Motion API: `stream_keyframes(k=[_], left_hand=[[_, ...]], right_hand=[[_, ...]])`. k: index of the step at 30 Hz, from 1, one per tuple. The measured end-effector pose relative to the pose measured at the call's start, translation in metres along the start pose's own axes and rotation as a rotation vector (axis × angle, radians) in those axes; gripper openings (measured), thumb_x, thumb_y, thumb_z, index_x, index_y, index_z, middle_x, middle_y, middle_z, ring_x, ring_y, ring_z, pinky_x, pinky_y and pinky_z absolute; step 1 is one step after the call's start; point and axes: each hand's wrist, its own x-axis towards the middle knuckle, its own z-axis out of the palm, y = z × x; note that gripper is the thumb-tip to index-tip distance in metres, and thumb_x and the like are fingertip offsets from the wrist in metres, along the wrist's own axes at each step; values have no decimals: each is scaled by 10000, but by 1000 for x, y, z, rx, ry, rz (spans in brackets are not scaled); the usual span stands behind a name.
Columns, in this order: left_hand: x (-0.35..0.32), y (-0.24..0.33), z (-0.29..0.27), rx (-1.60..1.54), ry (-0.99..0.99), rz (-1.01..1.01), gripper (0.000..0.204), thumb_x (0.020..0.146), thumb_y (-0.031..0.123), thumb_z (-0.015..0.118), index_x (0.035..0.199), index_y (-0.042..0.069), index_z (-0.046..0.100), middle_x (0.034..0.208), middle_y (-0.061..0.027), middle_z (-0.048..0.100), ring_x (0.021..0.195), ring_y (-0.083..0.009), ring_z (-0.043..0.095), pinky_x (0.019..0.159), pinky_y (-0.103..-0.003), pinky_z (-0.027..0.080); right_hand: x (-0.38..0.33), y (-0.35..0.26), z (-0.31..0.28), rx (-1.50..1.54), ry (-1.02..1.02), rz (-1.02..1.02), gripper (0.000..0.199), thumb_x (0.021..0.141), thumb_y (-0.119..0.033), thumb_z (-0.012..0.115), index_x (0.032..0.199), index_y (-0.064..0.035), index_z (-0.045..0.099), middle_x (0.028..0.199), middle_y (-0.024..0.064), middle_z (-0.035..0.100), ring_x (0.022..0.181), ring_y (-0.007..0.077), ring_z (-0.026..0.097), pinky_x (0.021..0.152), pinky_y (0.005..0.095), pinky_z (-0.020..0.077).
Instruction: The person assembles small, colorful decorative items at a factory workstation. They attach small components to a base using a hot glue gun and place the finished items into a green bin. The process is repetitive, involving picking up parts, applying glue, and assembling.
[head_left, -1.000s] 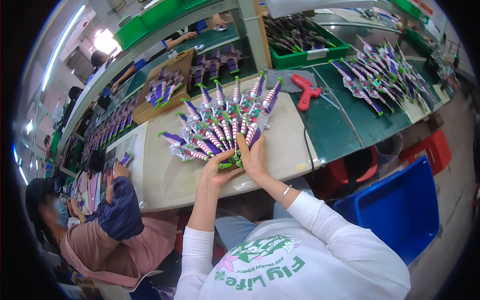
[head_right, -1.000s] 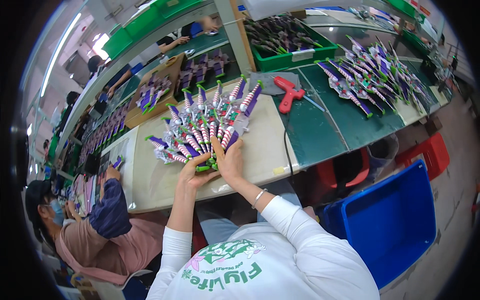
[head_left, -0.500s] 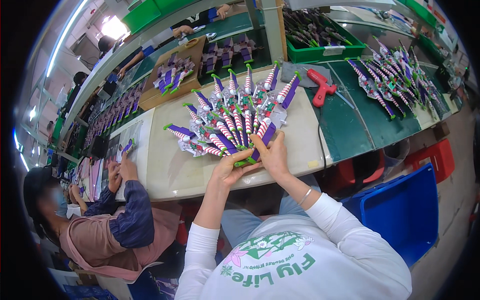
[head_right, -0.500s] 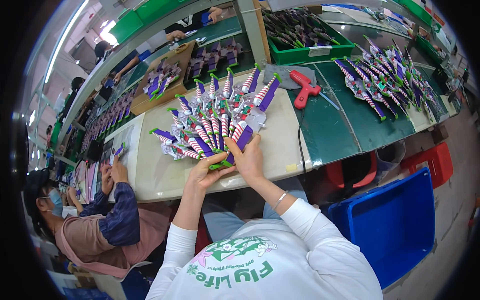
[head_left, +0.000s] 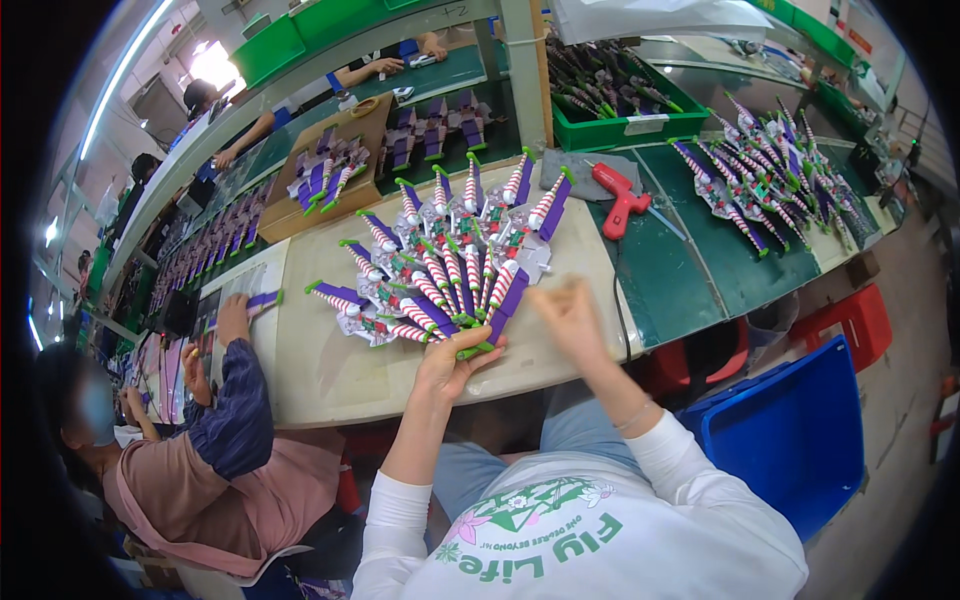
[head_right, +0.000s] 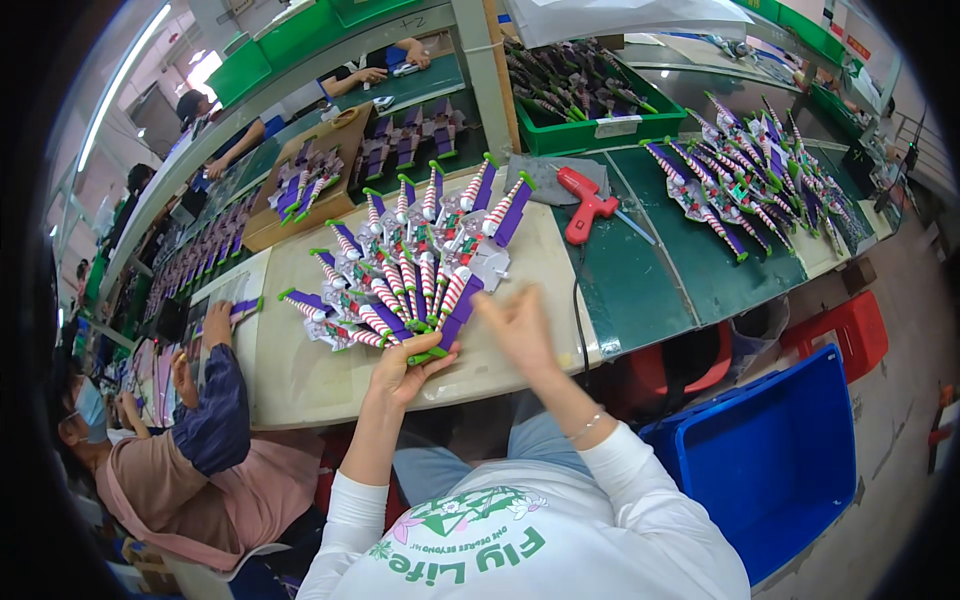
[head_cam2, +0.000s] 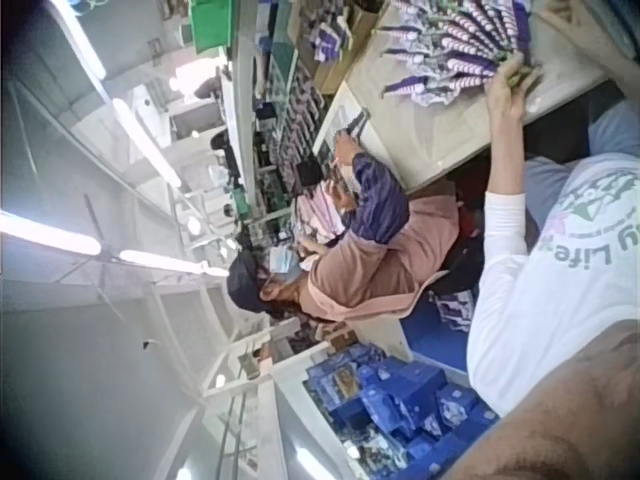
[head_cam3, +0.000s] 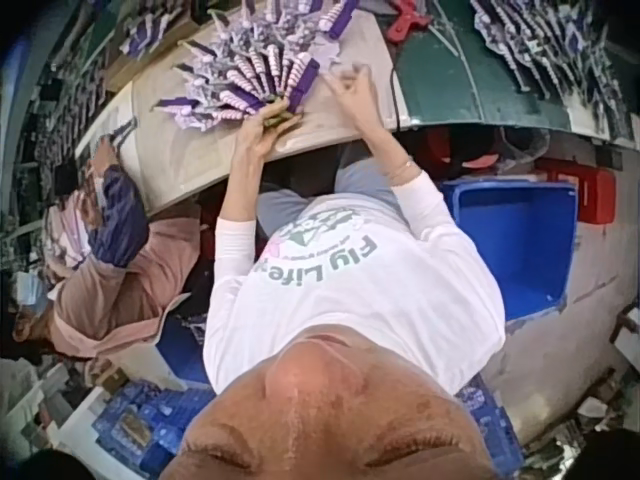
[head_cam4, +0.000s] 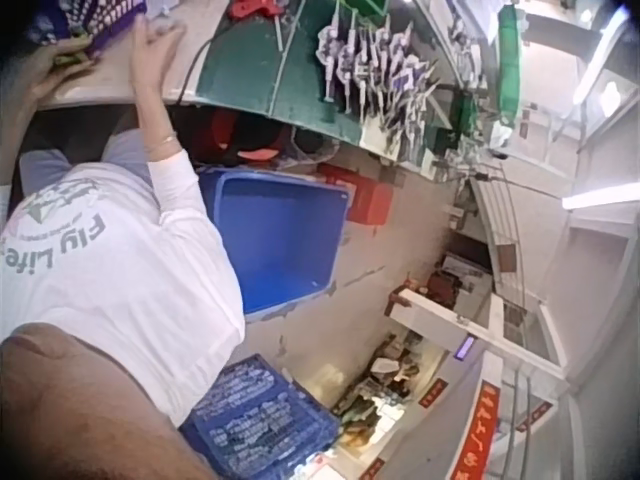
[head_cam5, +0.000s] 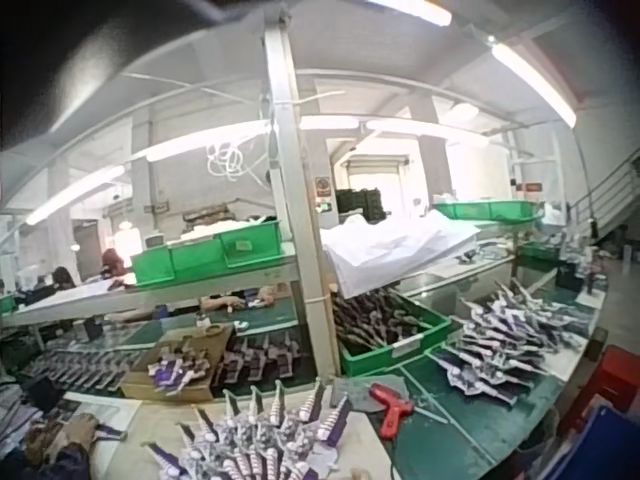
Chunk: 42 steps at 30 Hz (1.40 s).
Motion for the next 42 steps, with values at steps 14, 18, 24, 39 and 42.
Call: stream_keyframes(k=[14,18,24,39,42], left_hand=[[-5,1,3,23,42,23,192,867,2,653,1032,-95,638,1006,-202,687,940,-368,696,855,-467,590],[-1,-1,2,-6,27,10,184,866,0,655,1017,-104,641,999,-203,688,932,-370,698,839,-459,597],[-10,1,0,14,45,33,211,862,-7,654,1061,-76,639,993,-189,693,921,-359,702,830,-469,597],[-7,-1,1,10,37,40,218,867,0,654,1071,-75,637,1010,-191,694,907,-356,706,816,-458,601],[-6,-2,0,10,34,35,218,868,1,654,1071,-77,636,1009,-191,694,906,-353,707,811,-447,604]], right_hand=[[185,38,-105,1154,-109,652,522,831,-427,756,1111,-21,584,1056,132,648,883,227,602,776,330,474],[185,25,-105,990,-137,526,267,884,-316,717,974,-82,625,772,55,632,626,152,576,533,263,426],[80,-62,-103,438,-358,-75,275,923,-154,640,1155,-18,583,944,56,659,690,146,667,529,233,446],[35,-83,-90,-141,-676,-123,259,945,-212,619,1088,-18,525,654,10,535,534,88,538,494,263,408],[34,-83,-86,-154,-654,-143,211,948,-179,613,1066,-24,532,650,-3,514,530,73,507,483,244,391]])
